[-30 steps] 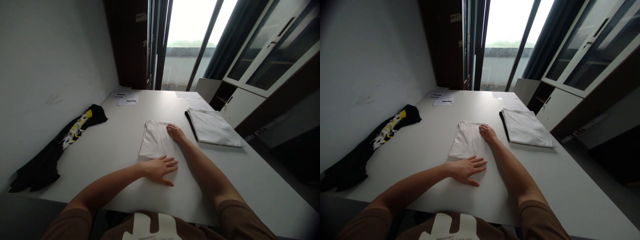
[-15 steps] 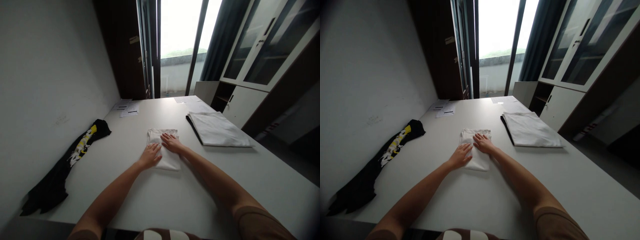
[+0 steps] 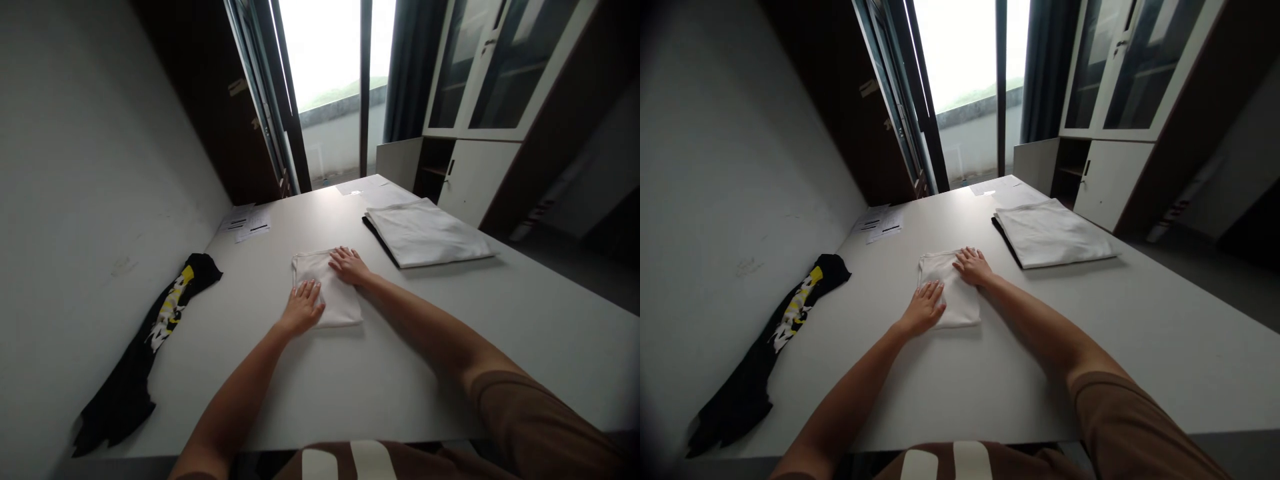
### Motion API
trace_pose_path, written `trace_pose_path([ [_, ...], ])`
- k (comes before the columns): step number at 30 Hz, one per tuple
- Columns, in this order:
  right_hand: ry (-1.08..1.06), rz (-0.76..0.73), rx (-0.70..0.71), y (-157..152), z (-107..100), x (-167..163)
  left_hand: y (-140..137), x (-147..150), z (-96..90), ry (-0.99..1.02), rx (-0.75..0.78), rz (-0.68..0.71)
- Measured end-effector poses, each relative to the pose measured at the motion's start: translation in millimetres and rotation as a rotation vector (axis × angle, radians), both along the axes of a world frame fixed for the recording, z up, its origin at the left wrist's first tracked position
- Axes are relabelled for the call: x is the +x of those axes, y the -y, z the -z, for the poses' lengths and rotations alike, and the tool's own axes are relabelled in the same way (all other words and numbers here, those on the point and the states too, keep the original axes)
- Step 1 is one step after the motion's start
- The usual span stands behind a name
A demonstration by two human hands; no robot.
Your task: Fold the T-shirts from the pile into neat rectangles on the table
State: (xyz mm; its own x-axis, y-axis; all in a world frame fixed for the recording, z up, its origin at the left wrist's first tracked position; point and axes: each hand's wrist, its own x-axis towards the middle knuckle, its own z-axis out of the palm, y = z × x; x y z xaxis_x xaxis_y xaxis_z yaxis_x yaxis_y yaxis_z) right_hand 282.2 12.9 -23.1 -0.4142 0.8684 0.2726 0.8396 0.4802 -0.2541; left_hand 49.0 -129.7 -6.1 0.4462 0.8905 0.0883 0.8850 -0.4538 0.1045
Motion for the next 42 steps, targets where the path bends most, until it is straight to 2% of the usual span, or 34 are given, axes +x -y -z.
trace_pose_path([
  [3, -0.013, -0.120, 0.044, 12.3, -5.4, -14.1, -2.8, -2.1, -11.5, -0.021, -0.027, 0.015],
  [6, 0.000, -0.184, 0.021, 16.7, -4.5, -24.7, -6.6, -4.6, -26.7, -0.043, -0.050, 0.030],
  [11, -0.016, -0.165, -0.027, 8.9, 0.6, -17.8, -6.3, -5.8, -48.7, -0.017, -0.026, -0.001],
  [15, -0.026, -0.157, -0.031, 5.7, 1.3, -11.9, 0.6, -5.3, -56.6, 0.043, -0.141, 0.042],
  [17, -0.021, -0.187, -0.032, 7.0, 1.1, -13.1, 3.8, -3.0, -52.3, 0.063, -0.145, -0.016],
  [21, -0.026, -0.213, -0.038, 10.6, 1.2, -17.3, 4.0, 1.9, -31.4, 0.097, 0.070, -0.174],
  [24, -0.026, -0.211, -0.028, 9.7, 2.4, -17.6, -1.1, -0.2, -16.0, 0.127, 0.150, -0.158],
  [30, -0.032, -0.247, -0.010, 3.5, 3.9, -14.3, -18.1, -16.1, 4.2, 0.038, 0.007, -0.070],
  [34, -0.038, -0.361, 0.001, 7.5, -0.9, -18.1, -35.2, -32.8, 11.3, 0.011, -0.034, -0.163],
  [38, -0.034, -0.495, -0.045, 15.7, -4.6, -25.2, -46.1, -54.3, 12.8, 0.008, -0.049, -0.274],
  [42, -0.013, -0.507, -0.093, 19.5, -5.7, -26.3, -46.2, -66.7, 13.3, 0.014, -0.027, -0.373],
])
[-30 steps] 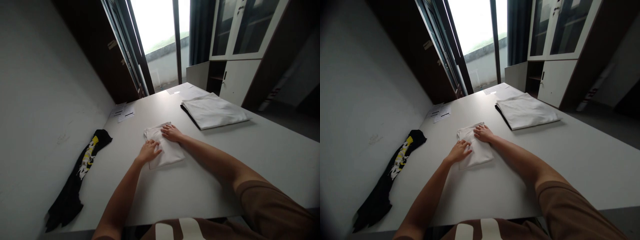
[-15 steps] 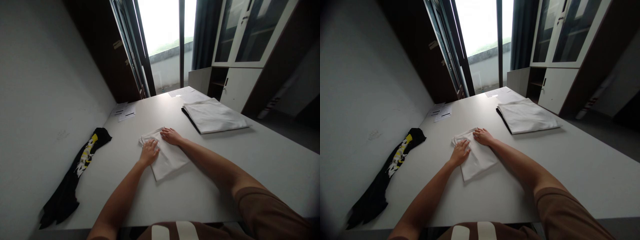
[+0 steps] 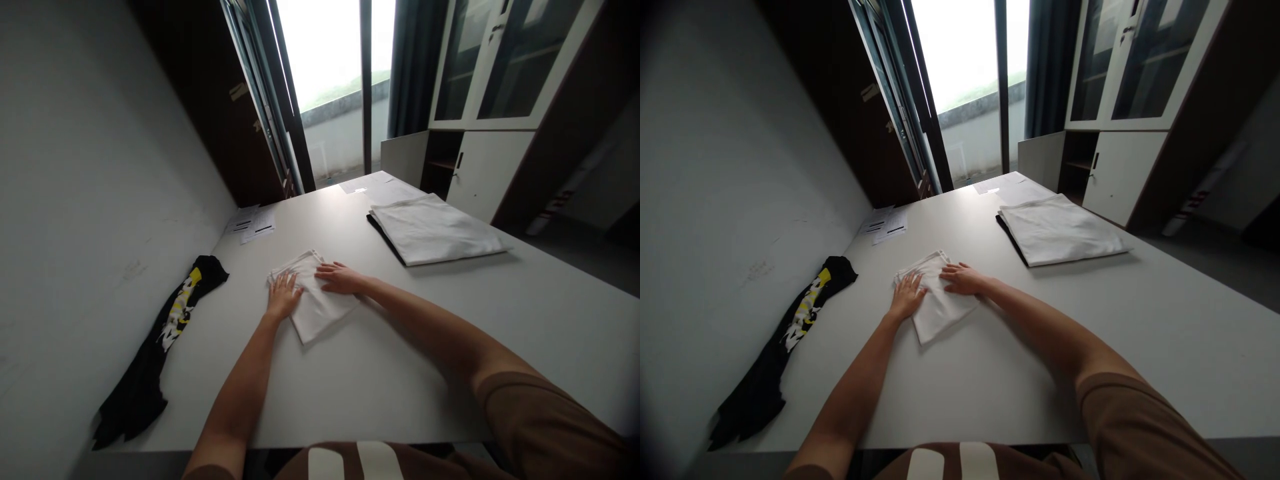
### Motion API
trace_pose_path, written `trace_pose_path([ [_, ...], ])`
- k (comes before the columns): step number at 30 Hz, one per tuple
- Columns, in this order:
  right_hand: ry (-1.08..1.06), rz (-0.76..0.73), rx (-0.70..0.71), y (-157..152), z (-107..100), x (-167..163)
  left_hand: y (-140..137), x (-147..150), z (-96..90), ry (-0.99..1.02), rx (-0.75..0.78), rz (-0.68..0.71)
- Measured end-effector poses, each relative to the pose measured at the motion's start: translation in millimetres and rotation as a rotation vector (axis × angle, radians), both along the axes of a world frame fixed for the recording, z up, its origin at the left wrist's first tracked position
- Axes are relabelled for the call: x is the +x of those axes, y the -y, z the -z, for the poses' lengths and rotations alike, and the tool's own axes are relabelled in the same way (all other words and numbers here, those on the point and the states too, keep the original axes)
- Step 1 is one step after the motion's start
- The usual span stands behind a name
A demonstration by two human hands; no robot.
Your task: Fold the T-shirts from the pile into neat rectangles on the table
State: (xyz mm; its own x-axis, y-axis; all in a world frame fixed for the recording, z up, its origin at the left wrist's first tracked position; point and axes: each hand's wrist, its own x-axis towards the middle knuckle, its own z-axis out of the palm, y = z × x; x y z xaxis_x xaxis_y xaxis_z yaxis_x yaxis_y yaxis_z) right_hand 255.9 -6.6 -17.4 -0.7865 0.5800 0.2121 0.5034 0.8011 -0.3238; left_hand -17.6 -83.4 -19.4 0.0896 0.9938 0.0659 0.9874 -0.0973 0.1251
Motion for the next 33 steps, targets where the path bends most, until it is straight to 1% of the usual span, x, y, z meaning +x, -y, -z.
trace_pose_path([
  [4, 0.020, 0.078, 0.018, 7.1, -3.6, -2.5, 2.3, 0.9, 4.2, 0.009, 0.054, -0.027],
  [7, 0.012, 0.037, 0.039, 18.2, -5.4, -11.4, 3.0, 1.8, 6.8, 0.018, 0.131, -0.013],
  [10, 0.029, 0.003, 0.018, 25.2, -4.6, -19.6, 2.9, 0.4, 5.5, 0.037, 0.197, -0.001],
  [13, 0.059, 0.056, -0.009, 21.3, -2.5, -19.0, 2.7, -0.2, 1.2, 0.074, 0.258, -0.001],
  [16, 0.070, 0.125, -0.023, 11.2, 0.3, -12.7, 3.4, 2.0, -2.0, 0.114, 0.287, 0.038],
  [18, 0.068, 0.173, -0.033, 5.4, 2.3, -9.2, 4.6, 4.8, -2.2, 0.121, 0.253, 0.094],
  [20, 0.066, 0.206, -0.036, 2.3, 3.7, -7.6, 6.3, 7.7, -1.3, 0.103, 0.189, 0.149],
  [23, 0.064, 0.208, -0.020, 2.6, 2.9, -7.0, 8.7, 10.7, 0.2, 0.051, 0.100, 0.177],
  [26, 0.050, 0.161, 0.005, 7.3, -1.4, -6.8, 9.6, 10.9, -0.1, 0.010, 0.037, 0.166],
  [30, 0.029, 0.050, 0.016, 14.8, -6.5, -7.9, 10.0, 9.7, -3.0, -0.011, -0.034, 0.174],
  [33, 0.028, 0.036, -0.002, 15.1, -5.6, -8.7, 12.6, 12.1, -5.2, -0.021, -0.043, 0.181],
])
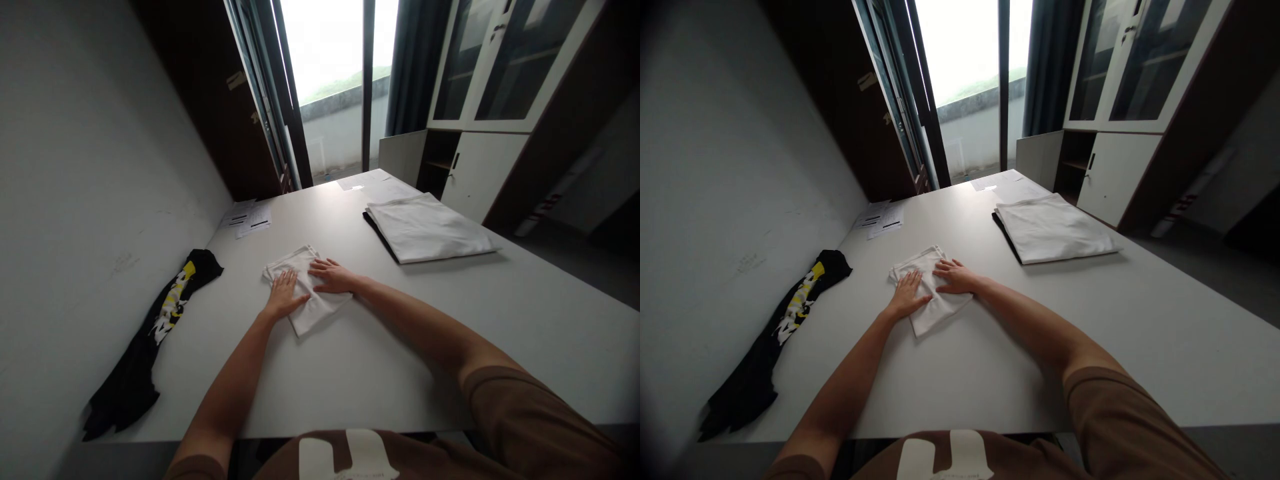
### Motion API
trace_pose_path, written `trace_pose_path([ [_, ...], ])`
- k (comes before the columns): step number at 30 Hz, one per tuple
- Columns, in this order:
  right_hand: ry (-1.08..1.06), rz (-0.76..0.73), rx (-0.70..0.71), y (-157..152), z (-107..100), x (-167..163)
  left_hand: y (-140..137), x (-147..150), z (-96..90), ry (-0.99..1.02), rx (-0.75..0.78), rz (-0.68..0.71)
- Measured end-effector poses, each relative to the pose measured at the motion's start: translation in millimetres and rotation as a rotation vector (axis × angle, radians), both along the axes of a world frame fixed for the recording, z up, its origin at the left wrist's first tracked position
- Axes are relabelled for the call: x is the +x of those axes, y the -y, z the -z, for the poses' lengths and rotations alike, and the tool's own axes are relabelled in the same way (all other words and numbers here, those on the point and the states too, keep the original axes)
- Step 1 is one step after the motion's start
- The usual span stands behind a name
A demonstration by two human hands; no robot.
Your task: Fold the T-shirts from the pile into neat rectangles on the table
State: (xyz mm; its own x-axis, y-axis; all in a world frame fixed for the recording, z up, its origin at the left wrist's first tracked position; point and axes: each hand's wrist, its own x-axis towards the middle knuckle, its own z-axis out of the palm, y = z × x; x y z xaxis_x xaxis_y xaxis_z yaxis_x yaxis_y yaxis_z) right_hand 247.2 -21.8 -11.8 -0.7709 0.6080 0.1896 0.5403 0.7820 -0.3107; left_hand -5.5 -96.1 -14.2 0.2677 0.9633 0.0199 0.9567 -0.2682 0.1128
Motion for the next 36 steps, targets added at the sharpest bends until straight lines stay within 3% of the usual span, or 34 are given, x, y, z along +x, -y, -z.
trace_pose_path([
  [9, -0.003, 0.147, 0.007, -15.2, 8.4, 7.6, 19.1, 27.3, -2.1, -0.032, 0.056, -0.068],
  [19, 0.007, -0.012, 0.051, -1.0, 1.6, 3.2, 20.8, 24.6, -1.3, -0.015, -0.023, 0.045],
  [28, 0.043, 0.128, -0.015, -1.3, 5.4, -2.1, 15.8, 24.0, -0.6, 0.014, 0.022, 0.038],
  [33, 0.067, 0.280, -0.018, -2.4, 3.4, -4.6, 15.6, 24.9, -9.3, 0.009, 0.179, -0.060],
  [36, 0.070, 0.320, -0.011, -3.8, 2.6, -4.6, 22.6, 32.8, -13.4, 0.025, 0.183, -0.026],
])
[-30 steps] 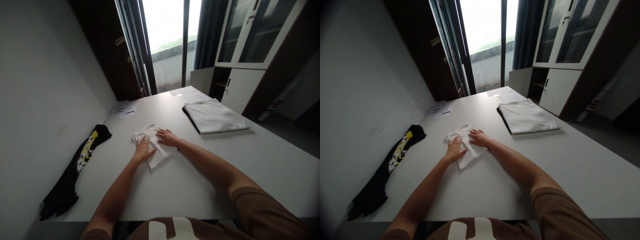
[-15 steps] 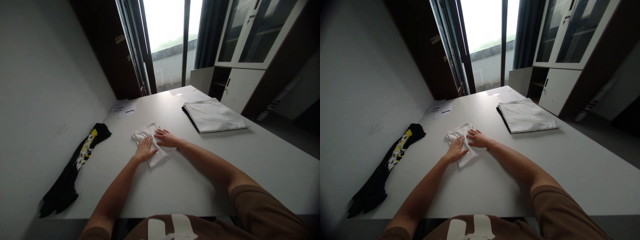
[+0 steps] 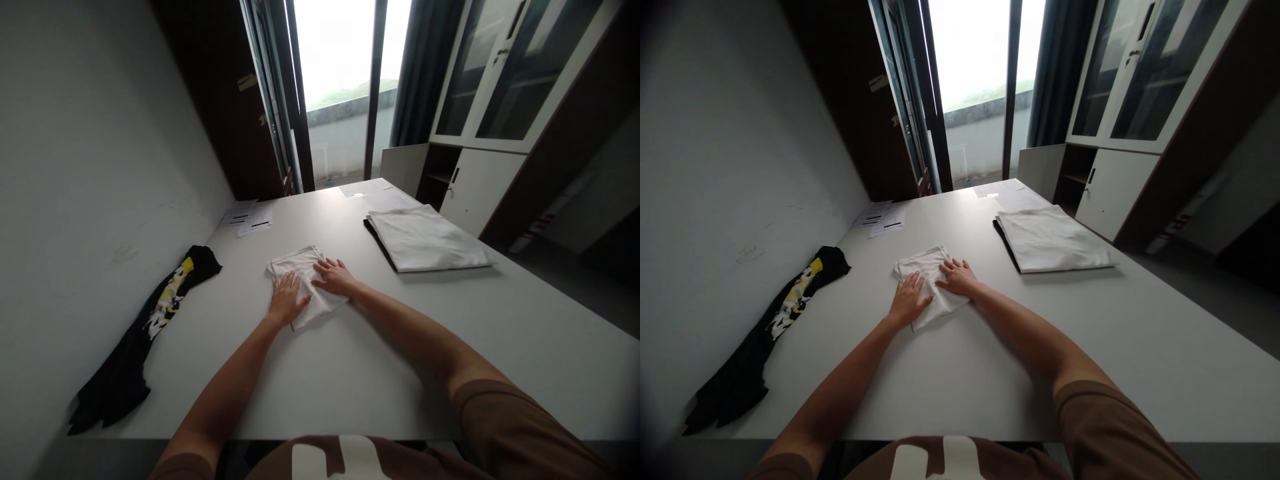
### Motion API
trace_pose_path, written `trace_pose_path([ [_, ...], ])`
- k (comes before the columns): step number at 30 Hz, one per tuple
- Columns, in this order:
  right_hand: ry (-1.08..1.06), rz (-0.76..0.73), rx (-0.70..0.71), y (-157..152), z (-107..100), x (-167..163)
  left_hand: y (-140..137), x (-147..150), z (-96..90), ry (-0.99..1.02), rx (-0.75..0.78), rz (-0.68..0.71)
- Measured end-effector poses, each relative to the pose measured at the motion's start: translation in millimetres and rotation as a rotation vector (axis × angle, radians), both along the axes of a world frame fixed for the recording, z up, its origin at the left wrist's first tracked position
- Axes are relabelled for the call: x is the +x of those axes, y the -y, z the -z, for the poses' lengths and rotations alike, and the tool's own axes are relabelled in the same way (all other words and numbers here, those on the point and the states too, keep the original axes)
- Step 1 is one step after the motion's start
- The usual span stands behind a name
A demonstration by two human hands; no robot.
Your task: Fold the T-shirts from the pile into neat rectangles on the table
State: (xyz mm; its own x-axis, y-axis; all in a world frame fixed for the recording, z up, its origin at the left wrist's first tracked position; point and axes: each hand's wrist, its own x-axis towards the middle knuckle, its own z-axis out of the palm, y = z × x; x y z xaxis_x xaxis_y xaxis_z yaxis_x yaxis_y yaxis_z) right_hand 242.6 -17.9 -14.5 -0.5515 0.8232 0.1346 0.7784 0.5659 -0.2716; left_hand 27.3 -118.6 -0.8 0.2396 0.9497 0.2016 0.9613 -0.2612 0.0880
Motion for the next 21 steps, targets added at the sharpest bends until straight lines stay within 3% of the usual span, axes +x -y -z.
trace_pose_path([
  [7, -0.009, -0.053, 0.013, -11.5, -0.4, 15.1, 9.1, 16.3, 11.9, 0.032, -0.070, 0.046],
  [14, -0.011, -0.279, 0.073, -10.8, -8.6, 26.2, 1.1, 4.9, 16.9, 0.032, -0.124, 0.082],
  [21, 0.036, -0.369, -0.006, -0.9, -11.1, 19.4, 0.0, 5.1, 13.9, 0.031, -0.127, 0.090],
])
